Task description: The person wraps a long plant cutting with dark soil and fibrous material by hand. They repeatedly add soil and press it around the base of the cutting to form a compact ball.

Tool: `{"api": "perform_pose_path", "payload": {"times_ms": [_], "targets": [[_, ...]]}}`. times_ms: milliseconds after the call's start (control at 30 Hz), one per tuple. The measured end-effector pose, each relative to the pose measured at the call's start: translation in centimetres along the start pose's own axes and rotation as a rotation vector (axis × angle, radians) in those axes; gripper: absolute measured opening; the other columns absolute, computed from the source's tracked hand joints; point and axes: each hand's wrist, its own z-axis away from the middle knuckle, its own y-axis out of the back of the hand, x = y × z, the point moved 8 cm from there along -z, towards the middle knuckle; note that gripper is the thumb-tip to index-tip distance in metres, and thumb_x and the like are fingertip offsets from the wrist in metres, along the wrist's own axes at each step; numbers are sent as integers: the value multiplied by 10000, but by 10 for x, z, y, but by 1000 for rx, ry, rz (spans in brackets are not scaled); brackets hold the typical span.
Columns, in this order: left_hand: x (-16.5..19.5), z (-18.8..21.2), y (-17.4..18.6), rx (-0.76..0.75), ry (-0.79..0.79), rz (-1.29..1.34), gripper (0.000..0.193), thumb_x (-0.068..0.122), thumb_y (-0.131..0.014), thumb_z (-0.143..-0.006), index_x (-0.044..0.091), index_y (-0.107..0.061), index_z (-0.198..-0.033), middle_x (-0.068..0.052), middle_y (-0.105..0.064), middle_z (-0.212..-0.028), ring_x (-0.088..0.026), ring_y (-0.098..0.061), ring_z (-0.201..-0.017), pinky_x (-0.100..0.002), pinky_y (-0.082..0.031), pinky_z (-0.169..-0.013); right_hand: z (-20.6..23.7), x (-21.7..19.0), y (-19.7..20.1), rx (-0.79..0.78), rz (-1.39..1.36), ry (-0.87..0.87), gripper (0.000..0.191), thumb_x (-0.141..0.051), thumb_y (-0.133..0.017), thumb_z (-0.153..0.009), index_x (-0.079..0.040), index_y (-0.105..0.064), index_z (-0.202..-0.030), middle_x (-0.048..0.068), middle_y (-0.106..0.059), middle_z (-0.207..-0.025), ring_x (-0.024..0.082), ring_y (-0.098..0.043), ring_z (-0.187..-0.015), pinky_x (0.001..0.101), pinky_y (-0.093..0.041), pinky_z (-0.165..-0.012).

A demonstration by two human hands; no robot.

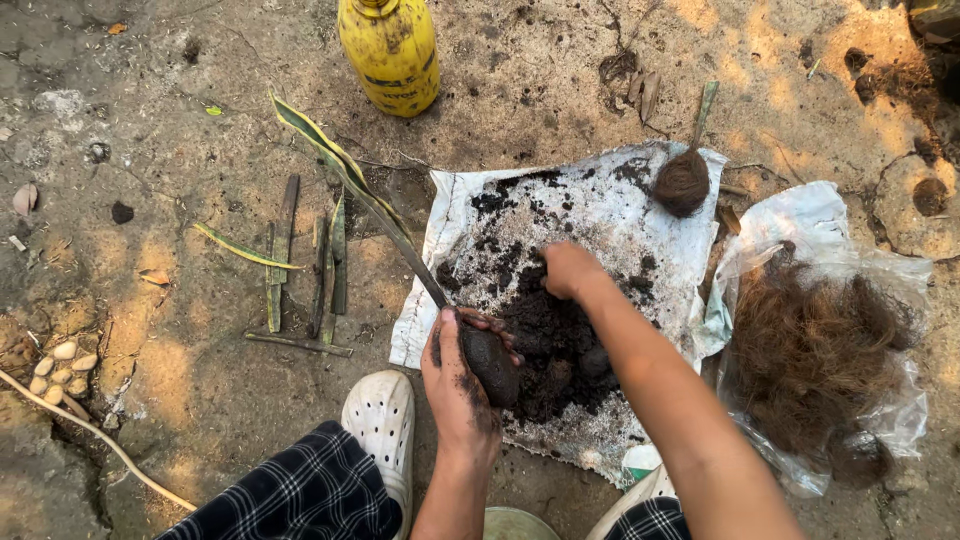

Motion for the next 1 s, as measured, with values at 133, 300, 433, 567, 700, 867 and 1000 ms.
{"api": "perform_pose_path", "payload": {"times_ms": [133,300,433,567,700,867,1000], "targets": [[2,1,-2,-16,-15,-39,342,339,-483,-1069,31,-573,-951,-123,-648,-828,-217,-663,-713,-350,-571,-606,7,2,-29,98,0,-34,453,-265,-701,-948,-121,-596,-1364,118,-639,-1318,300,-613,-1234,428,-493,-1078],[1,0,-1,-5,-11,-58,333,334,-484,-1067,34,-574,-953,-122,-650,-827,-213,-667,-715,-353,-575,-604,8,10,-26,109,-199,-39,418,-321,-678,-969,-70,-619,-1299,140,-682,-1181,305,-651,-1150,443,-505,-1044],[3,-1,-2,-39,-27,-28,334,329,-481,-1071,32,-572,-949,-130,-658,-842,-216,-662,-709,-352,-572,-597,23,22,-24,18,-454,14,329,-277,-595,-978,-80,-664,-1233,140,-732,-1053,286,-690,-1003,474,-565,-914],[4,-3,-1,-62,-35,-9,332,324,-482,-1074,29,-573,-954,-131,-654,-850,-219,-661,-715,-353,-575,-603,40,39,-42,-125,-1025,11,353,-283,-410,-1044,-26,-574,-1221,208,-789,-974,252,-738,-842,384,-629,-746],[4,-3,-2,-67,-39,-27,326,320,-484,-1070,28,-577,-959,-127,-648,-846,-223,-659,-715,-355,-572,-597,48,52,-74,-212,-1416,-3,392,-343,-332,-1086,-42,-495,-1275,261,-684,-1029,262,-642,-807,384,-562,-678],[5,-3,-7,-87,-35,-48,341,326,-486,-1082,24,-572,-948,-127,-640,-833,-222,-659,-710,-355,-575,-602,53,51,-88,-10,-869,-26,522,-425,-366,-1091,1,-514,-1354,290,-620,-1207,342,-568,-1040,482,-503,-898],[3,-3,-10,-93,-24,-56,341,333,-487,-1064,32,-573,-930,-122,-654,-826,-213,-665,-696,-349,-568,-583,66,37,-83,-2,-482,-193,577,-508,-519,-1008,-13,-564,-1302,252,-668,-1227,391,-628,-1139,498,-516,-998]]}}
